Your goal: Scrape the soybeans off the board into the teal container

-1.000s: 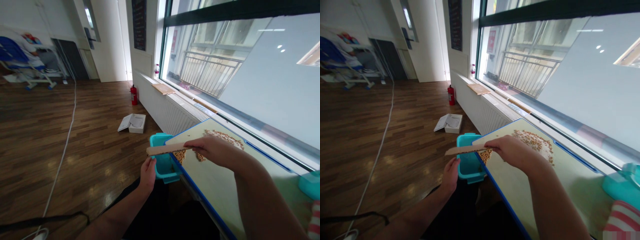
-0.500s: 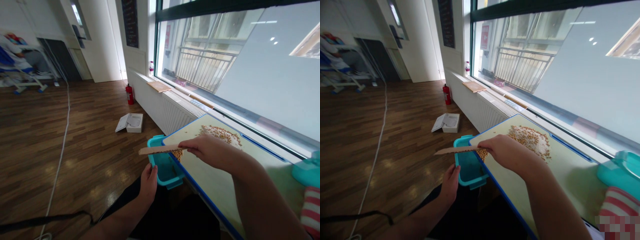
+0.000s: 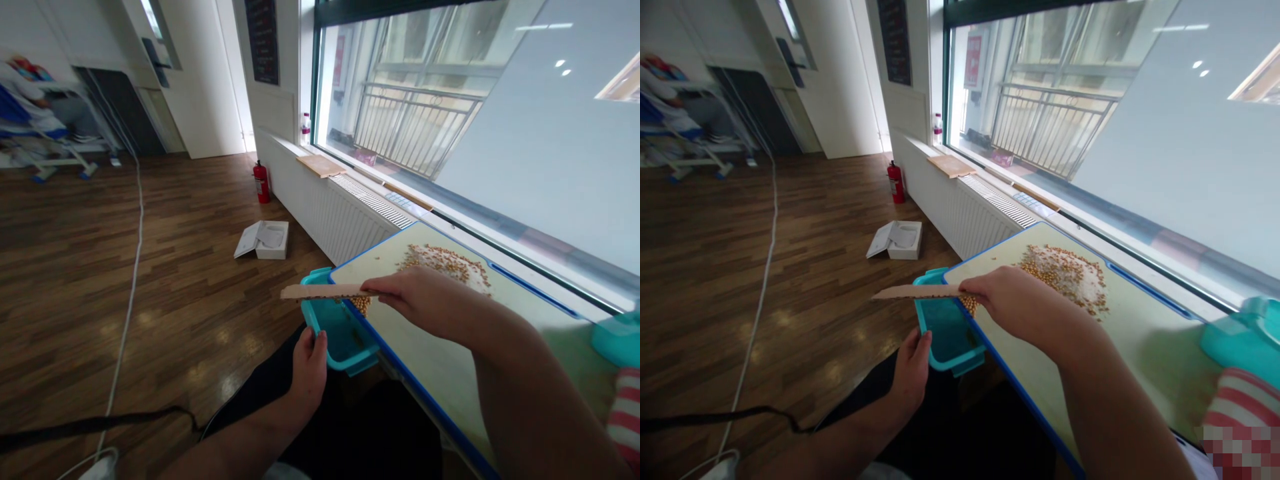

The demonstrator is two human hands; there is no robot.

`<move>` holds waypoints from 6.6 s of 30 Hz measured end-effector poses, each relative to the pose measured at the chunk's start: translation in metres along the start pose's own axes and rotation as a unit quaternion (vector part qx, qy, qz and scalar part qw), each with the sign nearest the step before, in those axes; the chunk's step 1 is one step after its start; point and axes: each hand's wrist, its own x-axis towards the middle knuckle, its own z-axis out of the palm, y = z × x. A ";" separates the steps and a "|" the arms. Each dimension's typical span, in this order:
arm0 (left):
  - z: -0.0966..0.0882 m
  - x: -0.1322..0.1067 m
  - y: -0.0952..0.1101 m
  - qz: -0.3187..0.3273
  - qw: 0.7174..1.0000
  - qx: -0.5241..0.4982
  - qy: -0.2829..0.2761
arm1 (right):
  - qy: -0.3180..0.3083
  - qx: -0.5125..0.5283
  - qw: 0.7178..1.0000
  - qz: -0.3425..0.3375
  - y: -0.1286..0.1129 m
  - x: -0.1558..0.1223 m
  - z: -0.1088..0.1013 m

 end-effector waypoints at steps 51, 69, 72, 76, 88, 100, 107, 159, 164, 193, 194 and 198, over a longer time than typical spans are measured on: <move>-0.010 -0.007 -0.001 -0.020 0.998 0.018 -0.058 | 0.075 -0.201 0.901 0.378 -0.045 -0.048 -0.014; -0.011 -0.005 -0.003 -0.021 0.997 0.003 -0.077 | 0.040 -0.186 0.907 0.377 -0.059 -0.030 0.014; -0.010 -0.008 -0.003 -0.023 0.997 -0.010 -0.073 | 0.038 -0.183 0.906 0.379 -0.058 -0.028 0.016; -0.008 -0.011 -0.002 -0.021 0.997 -0.003 -0.073 | 0.026 -0.191 0.901 0.388 -0.063 -0.021 0.016; -0.012 -0.011 0.004 -0.014 0.997 -0.003 -0.079 | -0.007 -0.193 0.890 0.413 -0.084 0.004 0.011; -0.012 -0.009 0.009 0.011 0.996 0.001 -0.086 | -0.002 -0.185 0.900 0.395 -0.102 0.008 0.009; -0.014 0.001 0.017 0.017 0.996 0.016 -0.088 | -0.013 -0.172 0.898 0.404 -0.107 0.011 0.007; -0.014 0.005 0.022 0.021 0.996 0.038 -0.083 | 0.236 -0.101 0.952 0.166 -0.020 -0.020 0.023; -0.014 0.008 0.023 0.018 0.996 0.040 -0.076 | 0.293 -0.086 0.930 0.204 0.052 0.031 0.008; -0.014 0.008 0.017 -0.041 0.997 -0.046 -0.056 | 0.144 0.062 0.977 0.147 0.060 0.006 0.042; -0.015 0.008 0.017 -0.048 0.996 -0.050 -0.055 | 0.141 0.060 0.977 0.149 0.056 0.005 0.042; -0.019 0.005 0.018 -0.067 0.994 -0.059 -0.060 | 0.120 0.059 0.978 0.160 0.039 0.002 0.037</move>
